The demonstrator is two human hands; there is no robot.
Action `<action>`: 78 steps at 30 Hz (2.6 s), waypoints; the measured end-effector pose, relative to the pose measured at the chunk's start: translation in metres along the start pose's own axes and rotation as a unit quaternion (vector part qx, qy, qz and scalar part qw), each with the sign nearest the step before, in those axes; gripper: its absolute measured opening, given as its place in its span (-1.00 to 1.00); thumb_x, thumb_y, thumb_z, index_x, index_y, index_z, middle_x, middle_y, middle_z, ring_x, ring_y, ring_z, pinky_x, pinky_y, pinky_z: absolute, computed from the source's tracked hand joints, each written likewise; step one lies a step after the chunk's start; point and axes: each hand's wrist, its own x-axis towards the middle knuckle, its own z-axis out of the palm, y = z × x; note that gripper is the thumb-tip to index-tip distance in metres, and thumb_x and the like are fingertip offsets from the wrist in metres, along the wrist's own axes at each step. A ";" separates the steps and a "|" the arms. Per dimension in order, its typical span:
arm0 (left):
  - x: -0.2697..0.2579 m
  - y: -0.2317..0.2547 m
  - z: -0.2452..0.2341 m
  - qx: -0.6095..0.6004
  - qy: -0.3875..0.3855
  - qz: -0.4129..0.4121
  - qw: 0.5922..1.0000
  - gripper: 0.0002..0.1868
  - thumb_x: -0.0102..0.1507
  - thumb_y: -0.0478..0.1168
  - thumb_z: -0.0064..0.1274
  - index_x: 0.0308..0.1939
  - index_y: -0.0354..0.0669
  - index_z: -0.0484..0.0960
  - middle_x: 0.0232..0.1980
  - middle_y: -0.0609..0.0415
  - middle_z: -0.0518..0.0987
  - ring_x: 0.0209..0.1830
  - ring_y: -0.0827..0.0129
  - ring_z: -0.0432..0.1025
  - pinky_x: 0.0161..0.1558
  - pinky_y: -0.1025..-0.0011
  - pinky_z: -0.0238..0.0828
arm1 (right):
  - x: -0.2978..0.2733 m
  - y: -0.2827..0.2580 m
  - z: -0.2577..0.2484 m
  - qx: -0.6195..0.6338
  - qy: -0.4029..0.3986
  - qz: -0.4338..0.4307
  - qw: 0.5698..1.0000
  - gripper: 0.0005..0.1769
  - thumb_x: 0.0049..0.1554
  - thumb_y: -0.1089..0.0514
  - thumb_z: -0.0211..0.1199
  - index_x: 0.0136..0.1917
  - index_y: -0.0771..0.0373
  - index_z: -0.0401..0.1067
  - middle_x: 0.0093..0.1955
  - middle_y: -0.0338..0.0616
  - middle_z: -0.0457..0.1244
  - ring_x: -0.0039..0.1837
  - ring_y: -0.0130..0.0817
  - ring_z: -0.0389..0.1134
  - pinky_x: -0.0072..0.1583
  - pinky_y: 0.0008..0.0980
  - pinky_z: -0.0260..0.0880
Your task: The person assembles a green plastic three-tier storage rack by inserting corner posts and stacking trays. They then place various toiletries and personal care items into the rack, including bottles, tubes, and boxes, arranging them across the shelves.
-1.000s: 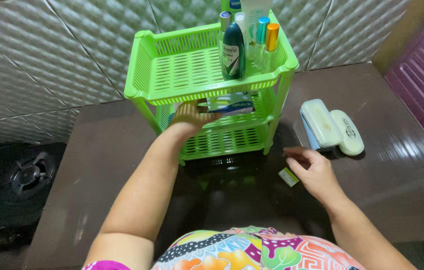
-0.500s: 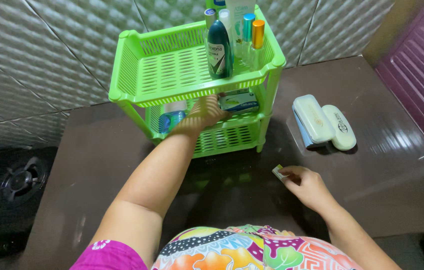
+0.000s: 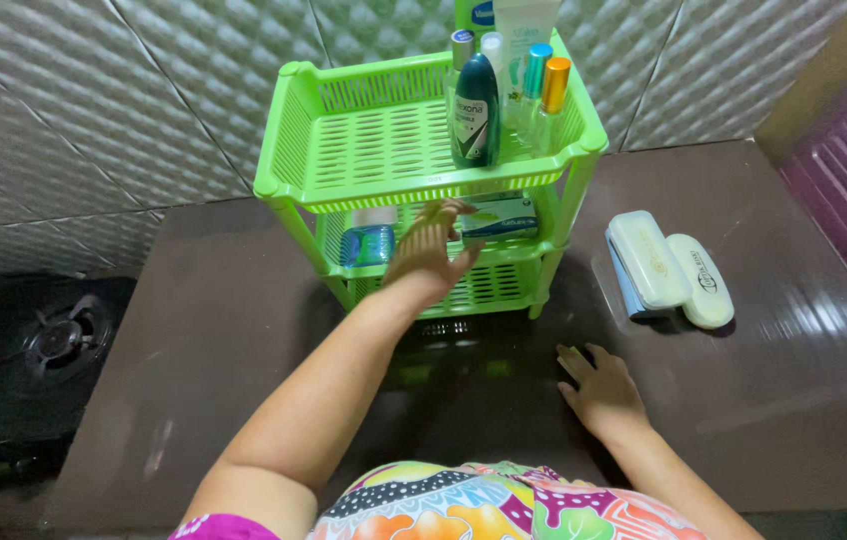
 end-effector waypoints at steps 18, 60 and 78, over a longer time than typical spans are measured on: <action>-0.127 -0.002 0.029 -0.320 -0.161 -0.018 0.934 -0.54 0.25 -0.30 0.25 0.23 -0.34 0.60 0.03 -0.01 0.65 -0.10 0.45 0.56 -0.05 0.50 0.54 | -0.005 -0.124 -0.111 0.308 0.081 -0.167 0.933 -0.68 0.00 0.22 0.40 0.06 0.25 0.55 0.03 -0.07 0.44 0.04 -0.20 0.50 0.10 -0.31 0.48; 0.070 -0.062 0.015 0.155 -0.184 -0.161 0.957 -0.56 0.13 0.10 0.33 -0.01 0.03 0.68 -0.03 0.05 0.69 -0.06 0.25 0.56 0.08 0.27 0.47 | -0.006 -0.024 -0.085 0.238 0.118 -0.054 0.963 -0.75 0.07 0.19 0.31 0.05 0.21 0.60 -0.01 -0.04 0.45 0.02 -0.16 0.51 0.07 -0.28 0.47; -0.115 -0.022 -0.038 -0.161 0.020 -0.047 0.986 -0.81 0.25 -0.23 0.17 -0.13 -0.26 0.70 -0.24 0.02 0.68 -0.34 0.40 0.58 -0.24 0.46 0.53 | 0.115 0.088 -0.058 -0.063 0.073 0.167 0.981 -0.12 0.02 -0.19 0.41 0.58 -0.23 0.23 0.44 0.27 0.14 0.43 0.36 0.13 0.38 0.21 0.15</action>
